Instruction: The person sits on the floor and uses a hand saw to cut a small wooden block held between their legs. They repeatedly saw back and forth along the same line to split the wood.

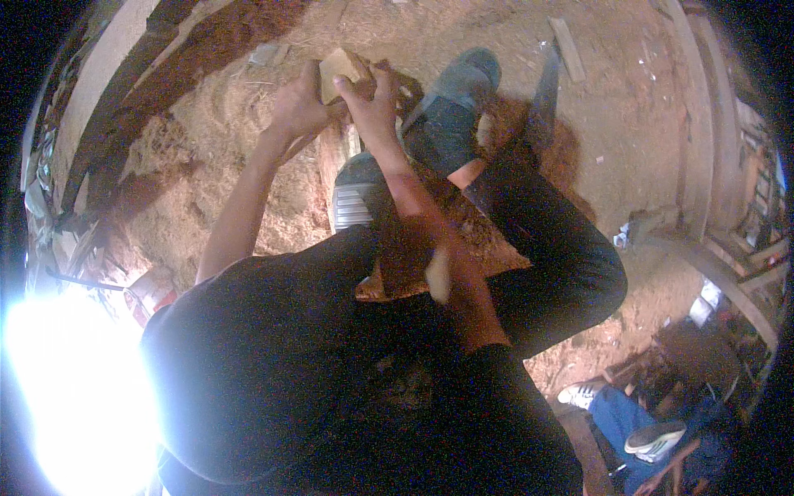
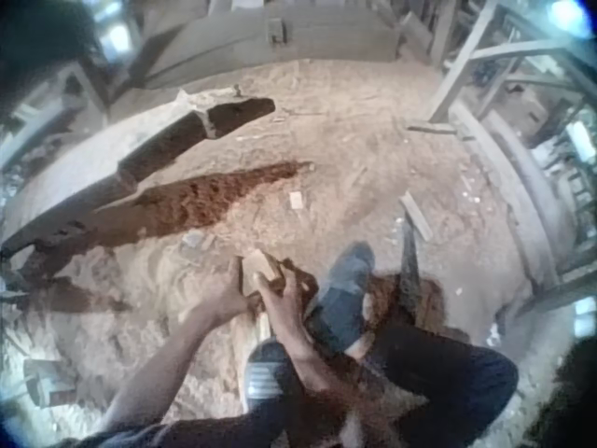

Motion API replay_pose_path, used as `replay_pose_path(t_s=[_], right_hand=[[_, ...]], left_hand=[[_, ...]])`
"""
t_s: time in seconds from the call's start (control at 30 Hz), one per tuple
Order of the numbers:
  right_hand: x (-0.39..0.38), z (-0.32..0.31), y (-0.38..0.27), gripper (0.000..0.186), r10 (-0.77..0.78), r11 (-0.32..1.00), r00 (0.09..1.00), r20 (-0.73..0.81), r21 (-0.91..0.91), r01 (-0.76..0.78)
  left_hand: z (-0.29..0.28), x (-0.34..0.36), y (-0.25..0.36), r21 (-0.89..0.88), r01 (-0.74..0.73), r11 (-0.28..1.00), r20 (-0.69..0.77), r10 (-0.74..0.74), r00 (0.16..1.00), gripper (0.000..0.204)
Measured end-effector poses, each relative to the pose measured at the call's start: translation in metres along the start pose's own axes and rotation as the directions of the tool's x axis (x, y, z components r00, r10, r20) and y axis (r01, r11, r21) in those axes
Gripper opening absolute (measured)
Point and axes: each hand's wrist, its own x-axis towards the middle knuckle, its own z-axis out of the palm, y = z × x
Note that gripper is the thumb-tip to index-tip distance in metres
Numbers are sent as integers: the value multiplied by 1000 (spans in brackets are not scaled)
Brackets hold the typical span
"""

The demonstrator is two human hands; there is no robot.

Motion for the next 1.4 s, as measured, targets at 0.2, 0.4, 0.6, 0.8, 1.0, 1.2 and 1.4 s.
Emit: replay_pose_path(t_s=[0.2, 0.4, 0.6, 0.8, 1.0, 1.2, 1.4], right_hand=[[-12, 33, -13, 70, 14, 964, 996, -93, 265, 11], [1, 31, 4, 62, -68, 990, 993, -96, 115, 79], [8, 30, 7, 61, -139, 990, 982, -130, -34, 136], [14, 17, -34, 70, -2, 999, 999, 37, -45, 4], [-5, 3, -87, 70, -388, 892, 865, 317, -106, 439], [23, -13, -157, 86, -417, 826, 679, 604, -61, 561], [46, -25, -199, 115, -478, 719, 693, 540, -213, 662]], left_hand=[[11, -3, -13, -43, -55, 998, -140, 49, 989, 81], [11, -1, -13, -116, 30, 993, -78, -39, 996, 81], [4, -4, -2, -138, 60, 989, -125, -77, 989, 81], [0, 8, -45, -399, -70, 914, 39, 94, 995, 87], [-50, 13, -100, -756, -49, 653, 204, 306, 930, 107], [-98, -10, -62, -785, -107, 611, 69, 259, 963, 108], [-102, -12, 3, -907, -278, 316, -369, -280, 886, 76]])
